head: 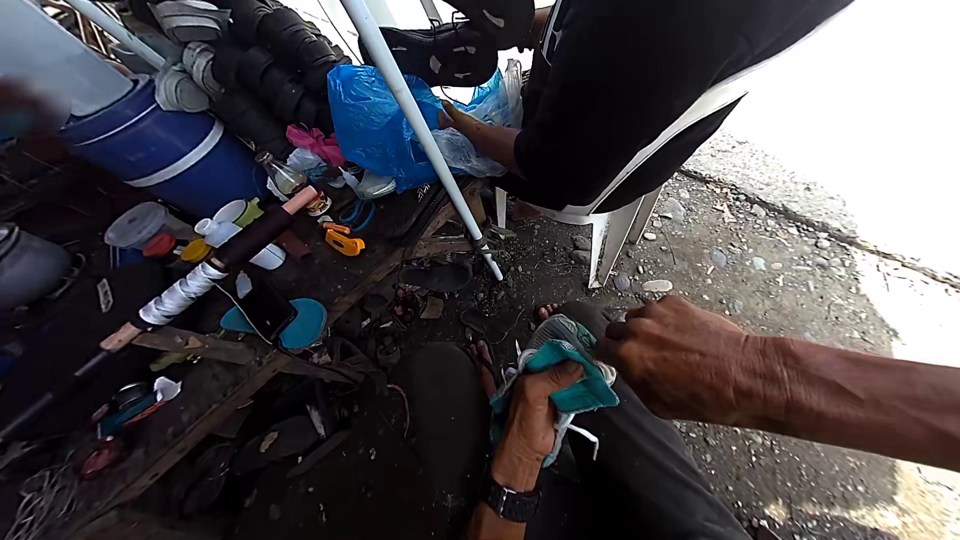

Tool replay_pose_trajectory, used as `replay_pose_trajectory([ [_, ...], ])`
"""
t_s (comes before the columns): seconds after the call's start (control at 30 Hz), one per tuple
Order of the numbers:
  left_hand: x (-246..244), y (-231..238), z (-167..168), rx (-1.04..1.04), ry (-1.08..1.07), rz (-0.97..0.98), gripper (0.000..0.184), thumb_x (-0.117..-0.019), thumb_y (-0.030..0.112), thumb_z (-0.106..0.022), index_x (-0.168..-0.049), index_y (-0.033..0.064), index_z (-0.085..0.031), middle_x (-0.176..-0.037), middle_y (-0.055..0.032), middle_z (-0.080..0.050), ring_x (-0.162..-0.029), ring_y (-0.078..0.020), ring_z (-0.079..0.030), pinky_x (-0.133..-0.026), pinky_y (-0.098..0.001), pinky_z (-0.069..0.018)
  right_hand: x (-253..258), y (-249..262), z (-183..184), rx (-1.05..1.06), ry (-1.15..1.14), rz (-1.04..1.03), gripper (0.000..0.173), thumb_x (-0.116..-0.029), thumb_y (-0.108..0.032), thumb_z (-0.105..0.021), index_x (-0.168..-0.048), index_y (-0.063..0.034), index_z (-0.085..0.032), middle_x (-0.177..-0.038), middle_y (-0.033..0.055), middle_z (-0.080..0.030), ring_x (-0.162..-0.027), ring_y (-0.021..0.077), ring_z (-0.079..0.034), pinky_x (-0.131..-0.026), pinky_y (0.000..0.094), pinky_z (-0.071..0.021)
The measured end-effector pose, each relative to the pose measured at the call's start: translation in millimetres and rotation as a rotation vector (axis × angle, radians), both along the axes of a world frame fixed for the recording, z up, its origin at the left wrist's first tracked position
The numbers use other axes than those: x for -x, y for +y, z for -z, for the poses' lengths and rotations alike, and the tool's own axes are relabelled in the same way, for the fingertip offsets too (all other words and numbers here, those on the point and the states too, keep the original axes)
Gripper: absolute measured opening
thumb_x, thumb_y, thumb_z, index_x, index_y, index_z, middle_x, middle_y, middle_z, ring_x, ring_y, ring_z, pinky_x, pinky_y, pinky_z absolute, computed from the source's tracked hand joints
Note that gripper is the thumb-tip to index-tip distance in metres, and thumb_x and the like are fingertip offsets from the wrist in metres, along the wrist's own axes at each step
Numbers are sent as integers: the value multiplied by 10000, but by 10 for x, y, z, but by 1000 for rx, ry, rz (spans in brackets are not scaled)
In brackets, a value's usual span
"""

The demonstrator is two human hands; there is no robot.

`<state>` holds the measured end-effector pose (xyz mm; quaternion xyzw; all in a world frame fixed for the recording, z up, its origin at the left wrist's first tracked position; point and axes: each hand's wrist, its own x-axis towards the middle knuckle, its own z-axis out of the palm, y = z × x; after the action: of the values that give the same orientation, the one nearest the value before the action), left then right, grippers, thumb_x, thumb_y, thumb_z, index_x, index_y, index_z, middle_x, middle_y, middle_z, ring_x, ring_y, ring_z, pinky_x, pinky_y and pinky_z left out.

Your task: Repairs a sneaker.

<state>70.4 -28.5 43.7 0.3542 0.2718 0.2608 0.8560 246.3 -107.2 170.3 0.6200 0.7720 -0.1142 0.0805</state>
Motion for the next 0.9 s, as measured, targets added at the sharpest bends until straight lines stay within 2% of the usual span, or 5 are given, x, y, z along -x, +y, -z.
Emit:
replay_pose_trajectory([
  [0.13,0,0,4,-8,-1,-5,222,-793,134,-780,-987,41,-726,-902,-93,-751,-847,-155,-736,-815,-327,-612,-22,-79,202,-347,-117,-197,76,-830,-103,-673,-800,-49,-630,-686,79,-579,-544,257,-599,-394,364,-422],
  [0.33,12,-19,3,-3,2,12,207,-795,131,-777,-976,44,-728,-891,-93,-748,-839,-153,-733,-812,-329,-610,25,50,-89,165,57,119,194,-948,-255,-608,-914,-68,-644,-791,127,-644,-743,346,-665,-593,518,-488],
  [0.5,10,-22,-2,-14,15,9,208,-799,134,-775,-979,41,-727,-893,-92,-748,-843,-153,-732,-817,-326,-609,-36,-122,257,-396,-115,-241,71,-835,-91,-661,-792,-46,-628,-681,78,-569,-539,253,-590,-387,358,-420],
  [0.67,20,-36,9,1,23,20,237,-787,137,-788,-986,28,-719,-899,-106,-745,-850,-164,-732,-817,-337,-608,4,40,-58,184,89,148,186,-948,-254,-610,-901,-79,-654,-778,117,-646,-746,342,-667,-601,527,-494],
  [0.9,24,-33,27,-14,20,18,256,-797,157,-793,-1003,27,-717,-910,-105,-744,-864,-163,-729,-832,-334,-604,-13,-149,277,-383,-108,-194,69,-827,-103,-657,-795,-48,-630,-668,76,-568,-533,257,-596,-390,367,-425],
])
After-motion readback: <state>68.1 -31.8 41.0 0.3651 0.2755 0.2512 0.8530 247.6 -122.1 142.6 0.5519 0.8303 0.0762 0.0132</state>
